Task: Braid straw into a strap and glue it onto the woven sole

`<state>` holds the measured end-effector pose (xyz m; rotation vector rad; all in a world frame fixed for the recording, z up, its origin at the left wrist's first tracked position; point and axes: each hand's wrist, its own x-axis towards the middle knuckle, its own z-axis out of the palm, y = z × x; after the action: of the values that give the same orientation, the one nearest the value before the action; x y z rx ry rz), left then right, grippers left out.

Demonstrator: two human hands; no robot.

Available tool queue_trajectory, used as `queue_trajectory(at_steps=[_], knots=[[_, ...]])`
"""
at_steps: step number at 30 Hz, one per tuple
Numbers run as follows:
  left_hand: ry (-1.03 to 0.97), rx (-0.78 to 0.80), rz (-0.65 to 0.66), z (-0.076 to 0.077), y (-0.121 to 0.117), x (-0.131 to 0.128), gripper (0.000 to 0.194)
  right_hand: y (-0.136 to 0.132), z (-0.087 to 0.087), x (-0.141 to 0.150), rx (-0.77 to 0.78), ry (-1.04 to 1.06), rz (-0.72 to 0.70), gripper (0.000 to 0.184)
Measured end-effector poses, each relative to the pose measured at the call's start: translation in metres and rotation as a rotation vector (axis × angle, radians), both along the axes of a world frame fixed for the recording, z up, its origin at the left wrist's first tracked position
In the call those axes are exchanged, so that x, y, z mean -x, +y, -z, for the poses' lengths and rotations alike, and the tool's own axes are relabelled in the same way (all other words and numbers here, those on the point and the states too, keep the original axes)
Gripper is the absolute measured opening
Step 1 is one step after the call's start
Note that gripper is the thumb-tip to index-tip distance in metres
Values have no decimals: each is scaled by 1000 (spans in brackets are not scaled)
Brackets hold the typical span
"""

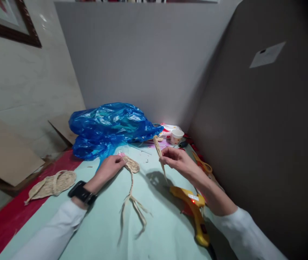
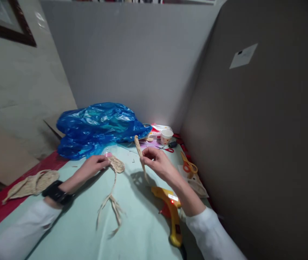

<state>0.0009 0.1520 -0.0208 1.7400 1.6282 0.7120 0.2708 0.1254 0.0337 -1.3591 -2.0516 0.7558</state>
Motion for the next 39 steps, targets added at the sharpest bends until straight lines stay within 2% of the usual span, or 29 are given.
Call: queue_trajectory(at_steps=[3,5,8,10,12,16,20,23,29,33,39], knots=[[-29,-52,-34,-5,10,-7,29,-12,-5,20,82,166,-107,29],[-96,-83,-47,-12,6,-7,28,-21,-2,32,126,227,-145,33],[-264,-112,-26,-26,-18,-9,27,-33,4,48,136,273,-136,27],[-412,-87,39,-34,-38,-14,33,-40,8,57,128,281,-130,23],[-539,-46,92,-38,-56,-22,30,-46,11,65,128,275,-147,19],[-677,-15,116,-39,-74,-33,19,-55,13,69,165,251,-191,20],[-682,39,158,-42,-81,-39,16,-55,7,60,116,307,-140,25],[-669,91,188,-44,-84,-40,16,-50,4,53,73,362,-162,23],[-748,157,191,-41,-84,-36,13,-42,13,48,263,595,-182,24],[-841,206,177,-38,-82,-35,13,-42,19,51,336,639,-205,28],[-850,199,159,-35,-83,-34,23,-43,24,53,385,733,-190,32]])
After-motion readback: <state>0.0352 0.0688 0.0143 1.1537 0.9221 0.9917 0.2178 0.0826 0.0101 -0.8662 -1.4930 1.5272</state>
